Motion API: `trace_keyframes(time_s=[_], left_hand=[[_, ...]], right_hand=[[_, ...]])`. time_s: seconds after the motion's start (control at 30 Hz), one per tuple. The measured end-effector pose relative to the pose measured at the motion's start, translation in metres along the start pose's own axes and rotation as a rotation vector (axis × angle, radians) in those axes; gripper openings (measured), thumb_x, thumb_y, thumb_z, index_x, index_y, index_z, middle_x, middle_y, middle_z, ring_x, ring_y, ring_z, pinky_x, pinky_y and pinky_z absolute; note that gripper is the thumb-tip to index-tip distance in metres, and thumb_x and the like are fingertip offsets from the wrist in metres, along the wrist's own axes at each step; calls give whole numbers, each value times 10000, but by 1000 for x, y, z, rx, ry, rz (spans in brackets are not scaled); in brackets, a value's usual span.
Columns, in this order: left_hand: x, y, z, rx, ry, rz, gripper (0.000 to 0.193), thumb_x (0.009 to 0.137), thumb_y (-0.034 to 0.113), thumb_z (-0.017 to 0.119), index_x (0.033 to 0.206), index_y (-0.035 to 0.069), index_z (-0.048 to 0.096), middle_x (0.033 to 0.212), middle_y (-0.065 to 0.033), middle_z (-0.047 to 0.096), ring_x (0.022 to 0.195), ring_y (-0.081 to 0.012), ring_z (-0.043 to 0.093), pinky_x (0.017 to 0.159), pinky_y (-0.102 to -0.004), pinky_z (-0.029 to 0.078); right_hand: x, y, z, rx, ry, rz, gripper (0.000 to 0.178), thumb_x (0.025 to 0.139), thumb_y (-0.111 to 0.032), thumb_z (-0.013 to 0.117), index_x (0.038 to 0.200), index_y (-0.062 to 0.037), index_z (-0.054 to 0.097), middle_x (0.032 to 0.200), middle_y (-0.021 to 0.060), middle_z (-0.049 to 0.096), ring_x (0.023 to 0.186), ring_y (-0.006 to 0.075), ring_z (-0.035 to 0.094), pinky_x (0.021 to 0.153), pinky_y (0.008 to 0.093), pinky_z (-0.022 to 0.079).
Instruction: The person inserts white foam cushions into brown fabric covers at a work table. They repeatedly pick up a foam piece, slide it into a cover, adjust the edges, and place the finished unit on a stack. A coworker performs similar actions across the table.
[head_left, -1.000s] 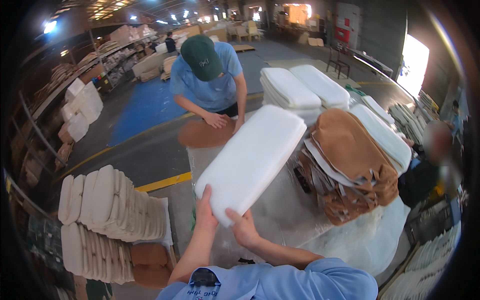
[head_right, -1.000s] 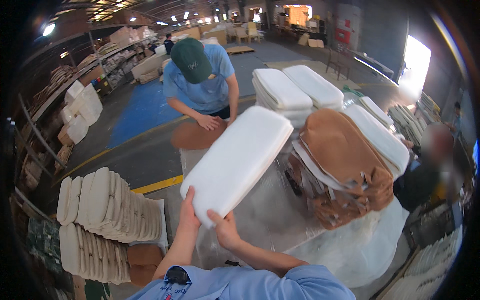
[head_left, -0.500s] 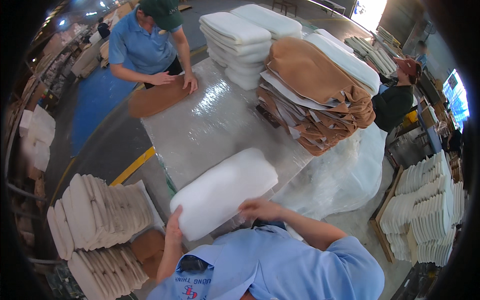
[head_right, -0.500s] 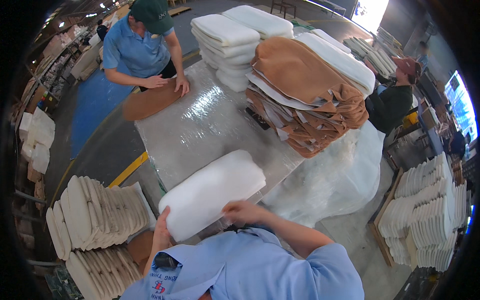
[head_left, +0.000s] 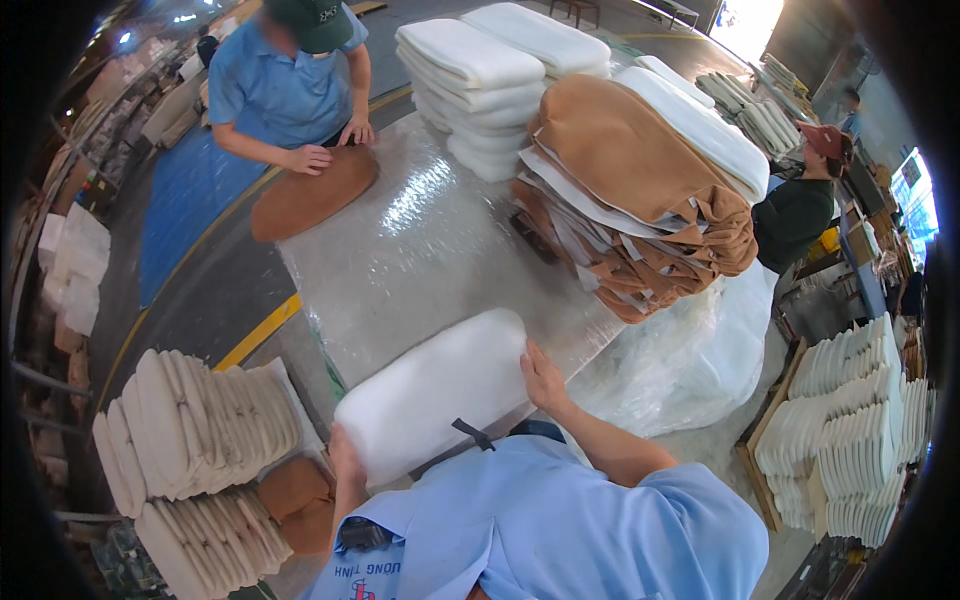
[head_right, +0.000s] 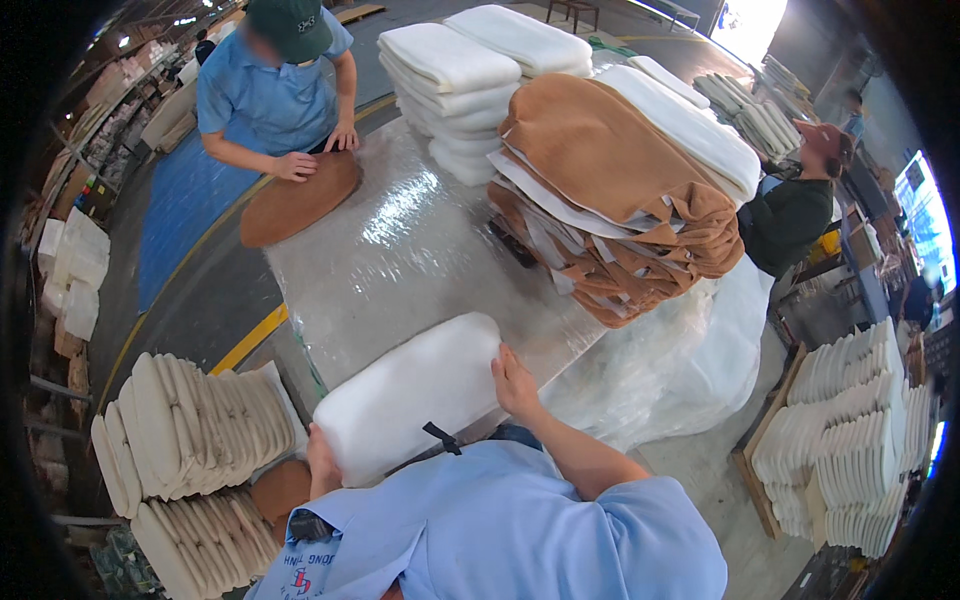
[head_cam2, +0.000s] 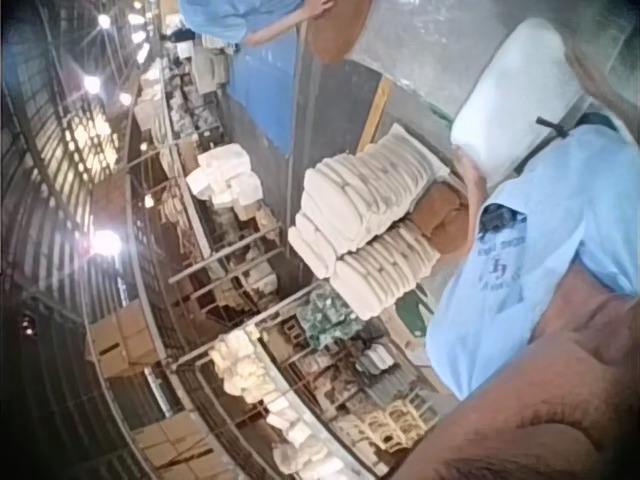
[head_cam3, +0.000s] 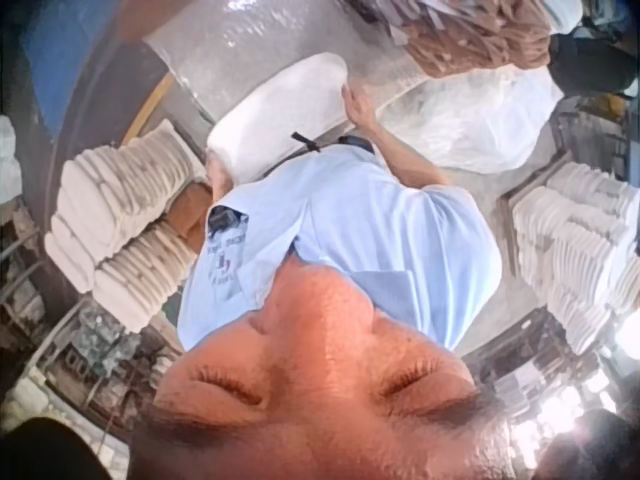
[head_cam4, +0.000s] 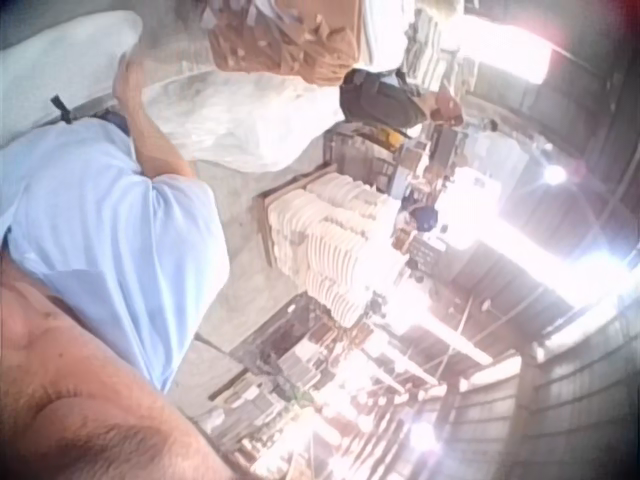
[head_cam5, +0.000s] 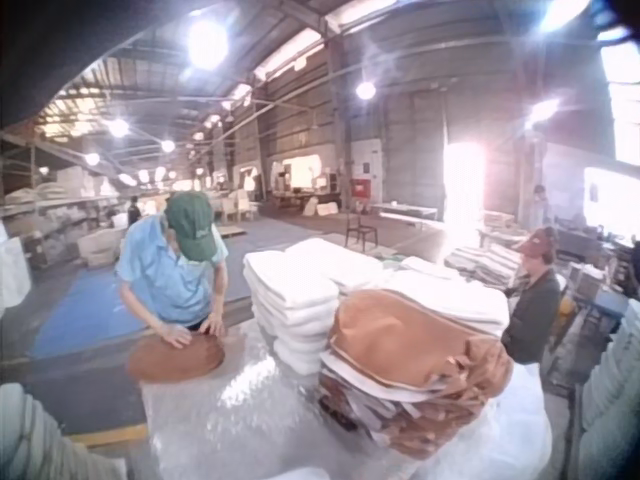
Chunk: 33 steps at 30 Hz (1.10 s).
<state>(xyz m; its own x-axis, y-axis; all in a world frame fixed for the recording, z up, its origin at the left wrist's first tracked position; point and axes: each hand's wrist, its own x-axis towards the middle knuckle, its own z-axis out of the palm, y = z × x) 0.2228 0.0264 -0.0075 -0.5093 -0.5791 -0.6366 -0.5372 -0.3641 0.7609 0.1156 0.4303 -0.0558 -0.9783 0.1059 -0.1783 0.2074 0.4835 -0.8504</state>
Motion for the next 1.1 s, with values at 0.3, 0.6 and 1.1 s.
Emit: trace_keyframes(time_s=[0.3, 0.6, 1.1], left_hand=[[7, 21, -25, -71, -47, -108, 724, 1087, 608, 460, 1431, -20, 565, 1371, -151, 654, 1211, -297, 649, 1031, -440, 529], [28, -5, -1, -184, -13, -174, 678, 1095, 594, 457, 1369, -3, 621, 1302, -136, 686, 1122, -251, 674, 967, -404, 553], [48, 8, -6, 7, 23, -139, 723, 1106, 593, 422, 1374, -49, 623, 1294, -149, 694, 1116, -211, 650, 973, -360, 497]], right_hand=[[91, -20, -58, 133, -233, 242, 632, 1102, -542, 443, 1310, 1, 691, 1200, 181, 743, 1147, 294, 671, 1009, 404, 490], [109, -2, 14, 277, -371, 390, 663, 1111, -579, 411, 1324, -4, 665, 1260, 122, 692, 1073, 206, 608, 959, 370, 483], [141, -21, 34, 168, -366, 427, 638, 1104, -565, 444, 1287, -3, 685, 1218, 116, 713, 1055, 231, 647, 924, 401, 501]])
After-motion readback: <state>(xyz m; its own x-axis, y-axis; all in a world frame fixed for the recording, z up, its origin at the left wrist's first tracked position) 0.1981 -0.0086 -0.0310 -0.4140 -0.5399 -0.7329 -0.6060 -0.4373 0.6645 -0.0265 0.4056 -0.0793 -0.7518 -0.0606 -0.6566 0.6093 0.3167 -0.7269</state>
